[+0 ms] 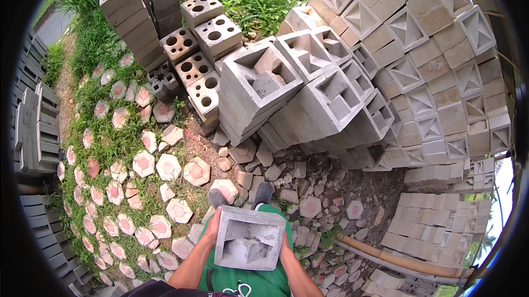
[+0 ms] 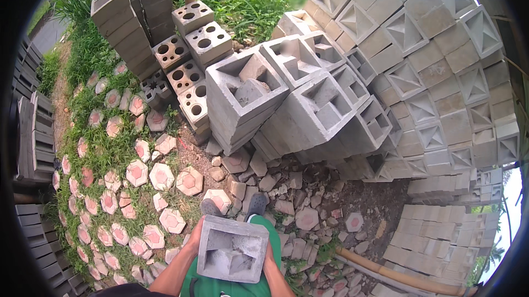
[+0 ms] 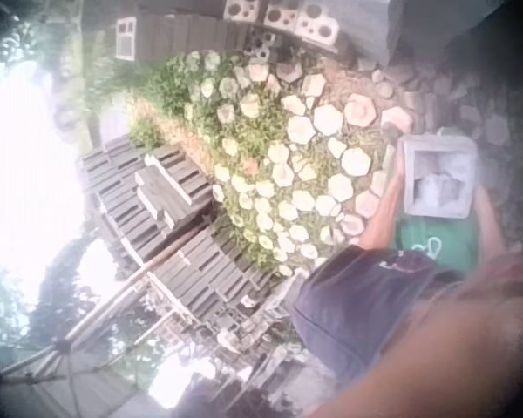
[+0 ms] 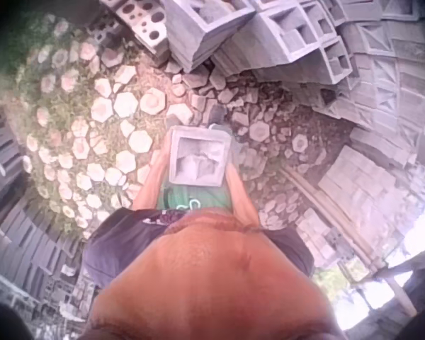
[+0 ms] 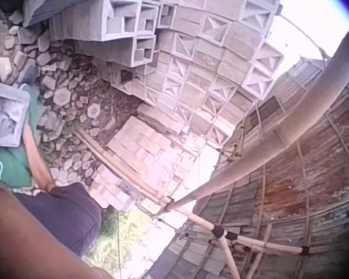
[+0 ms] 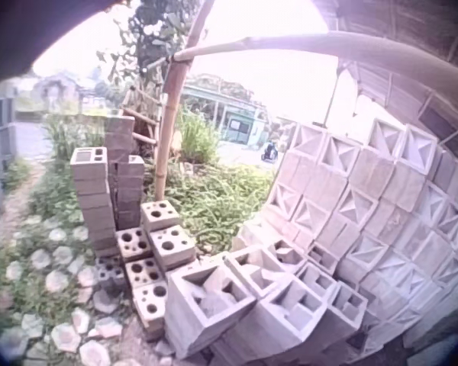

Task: The person repeatedly picks up hollow concrete blocks from the ground and stacks them onto a growing pile. They walk between the ground and the stack, occasionally squatting to adjust blocks at the base.

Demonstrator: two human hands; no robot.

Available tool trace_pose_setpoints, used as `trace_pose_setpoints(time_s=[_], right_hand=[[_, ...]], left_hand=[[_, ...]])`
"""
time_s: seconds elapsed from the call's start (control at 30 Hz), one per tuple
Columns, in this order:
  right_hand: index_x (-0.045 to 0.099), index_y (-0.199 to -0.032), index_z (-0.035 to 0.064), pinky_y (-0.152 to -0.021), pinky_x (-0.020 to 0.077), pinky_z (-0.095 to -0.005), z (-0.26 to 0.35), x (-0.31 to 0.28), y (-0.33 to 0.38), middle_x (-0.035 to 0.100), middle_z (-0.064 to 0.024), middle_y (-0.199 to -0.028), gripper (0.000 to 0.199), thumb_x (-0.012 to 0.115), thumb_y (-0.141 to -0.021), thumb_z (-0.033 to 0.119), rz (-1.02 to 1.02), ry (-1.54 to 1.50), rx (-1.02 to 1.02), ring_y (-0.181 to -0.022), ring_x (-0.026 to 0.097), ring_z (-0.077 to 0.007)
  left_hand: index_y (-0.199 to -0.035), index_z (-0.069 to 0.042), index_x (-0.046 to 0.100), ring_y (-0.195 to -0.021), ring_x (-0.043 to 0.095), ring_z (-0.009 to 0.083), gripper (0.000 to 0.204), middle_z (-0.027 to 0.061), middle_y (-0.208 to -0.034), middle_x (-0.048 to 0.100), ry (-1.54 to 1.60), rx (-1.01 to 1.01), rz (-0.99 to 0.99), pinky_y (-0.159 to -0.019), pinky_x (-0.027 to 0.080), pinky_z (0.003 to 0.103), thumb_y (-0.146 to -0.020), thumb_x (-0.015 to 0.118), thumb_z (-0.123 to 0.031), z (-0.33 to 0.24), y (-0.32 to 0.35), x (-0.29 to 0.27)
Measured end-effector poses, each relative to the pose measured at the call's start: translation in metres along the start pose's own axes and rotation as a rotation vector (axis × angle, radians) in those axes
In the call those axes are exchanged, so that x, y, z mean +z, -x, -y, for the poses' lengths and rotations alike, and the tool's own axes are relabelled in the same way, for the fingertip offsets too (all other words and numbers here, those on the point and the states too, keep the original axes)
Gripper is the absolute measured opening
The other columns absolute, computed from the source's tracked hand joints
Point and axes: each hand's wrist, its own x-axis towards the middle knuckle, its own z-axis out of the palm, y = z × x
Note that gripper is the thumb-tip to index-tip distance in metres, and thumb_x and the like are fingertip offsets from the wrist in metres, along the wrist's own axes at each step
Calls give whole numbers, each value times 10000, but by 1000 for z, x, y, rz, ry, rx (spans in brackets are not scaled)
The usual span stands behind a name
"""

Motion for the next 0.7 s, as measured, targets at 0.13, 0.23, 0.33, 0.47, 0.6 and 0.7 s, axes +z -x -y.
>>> trace_pose_setpoints(time_s=[0.13,0.23,0.33,0.47,0.6,0.7], right_hand=[[595,-1205,38,-843,485,-363,24,-11,-134,626,-108,-1129,710,468,-869,651,-30,174,-17,-980,603,-226],[614,-1180,23,-843,478,-343,40,-36,-258,623,-131,-1127,705,465,-877,642,24,304,62,-963,602,-212],[592,-1221,33,-869,463,-335,68,-40,-344,609,-130,-1162,707,441,-888,638,49,394,-56,-996,587,-220],[530,-1298,96,-923,446,-359,116,-30,-400,577,-70,-1248,660,379,-923,617,208,250,106,-1083,548,-220],[458,-1345,49,-992,392,-402,139,-64,-473,498,-133,-1332,815,412,-860,703,247,337,-31,-1160,492,-268],[393,-1379,27,-1035,351,-393,153,-77,-519,444,-146,-1372,831,547,-831,632,326,540,-73,-1238,438,-250]], left_hand=[[-1279,-55,512,-1109,564,260,574,123,-1245,572,261,95,-104,-951,458,388,-977,291,-489,10,-63,-3],[-1324,-53,465,-1159,533,274,594,127,-1292,536,361,156,-135,-991,429,394,-974,285,-498,26,-151,-15],[-1360,-55,430,-1208,499,283,640,131,-1331,507,384,239,-85,-1030,397,401,-966,285,-538,39,-245,-20],[-1328,-64,468,-1162,532,276,652,124,-1299,533,385,218,-116,-994,427,394,-953,282,-564,57,-342,-24],[-1312,-61,485,-1131,550,267,648,112,-1268,556,423,193,-86,-980,434,391,-956,261,-555,64,-426,-21],[-1284,-59,504,-1092,571,270,593,110,-1226,579,457,216,-70,-957,452,387,-972,263,-502,70,-480,-23]])
